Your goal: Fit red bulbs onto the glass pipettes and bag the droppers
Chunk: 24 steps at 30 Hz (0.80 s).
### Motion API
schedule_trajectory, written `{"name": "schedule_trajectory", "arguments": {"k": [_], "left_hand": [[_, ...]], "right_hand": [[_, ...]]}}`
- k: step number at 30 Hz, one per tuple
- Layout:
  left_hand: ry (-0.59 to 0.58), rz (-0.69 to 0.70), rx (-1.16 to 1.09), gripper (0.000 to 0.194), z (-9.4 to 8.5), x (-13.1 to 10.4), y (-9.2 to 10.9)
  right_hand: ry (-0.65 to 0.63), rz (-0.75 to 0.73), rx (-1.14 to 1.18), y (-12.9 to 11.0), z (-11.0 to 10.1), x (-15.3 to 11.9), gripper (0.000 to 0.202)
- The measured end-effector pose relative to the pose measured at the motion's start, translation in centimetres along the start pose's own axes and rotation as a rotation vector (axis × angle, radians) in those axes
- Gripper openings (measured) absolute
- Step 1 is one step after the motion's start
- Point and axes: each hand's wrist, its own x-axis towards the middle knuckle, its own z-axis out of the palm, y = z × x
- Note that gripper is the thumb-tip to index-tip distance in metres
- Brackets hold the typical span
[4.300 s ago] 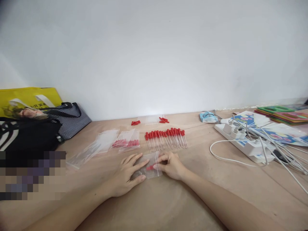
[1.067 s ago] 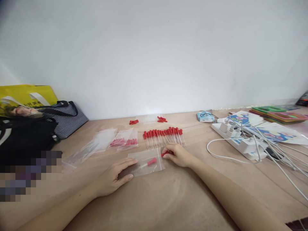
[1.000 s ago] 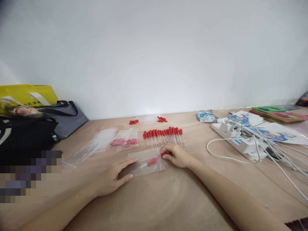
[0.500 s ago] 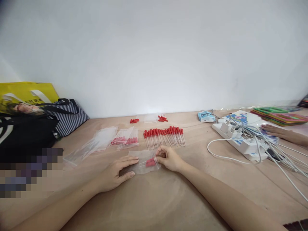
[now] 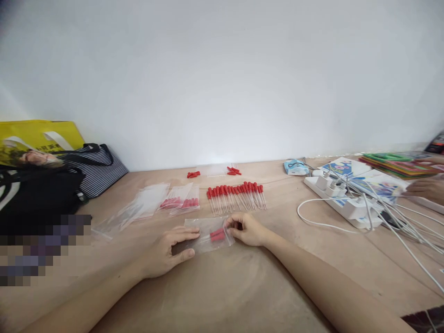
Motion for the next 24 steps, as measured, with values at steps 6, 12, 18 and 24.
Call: {"name": "schedule_trajectory", "arguments": {"k": [6, 12, 18, 24], "left_hand": [[-0.079, 0.090, -0.049, 0.031, -0.6, -0.4, -0.7], [-0.096, 0.044, 0.016, 0.041, -0.6, -0.3, -1.0], [-0.114, 0.032, 0.003, 0.038, -0.6, -0.4, -1.0], [-0.130, 0.035, 0.054, 0.036, -0.3, -0.2, -0.3]], "right_hand": [[-0.043, -0.088, -0.068, 0.3, -0.5, 0.3, 0.020], [-0.123, -0.186, -0.102, 0.7, -0.8, 0.2, 0.016], [-0.034, -0.147, -0.098, 1.1, -1.3, 0.3, 0.015], [0.583, 0.250, -0.452, 3.1, -5.0, 2.5, 0.006]]}}
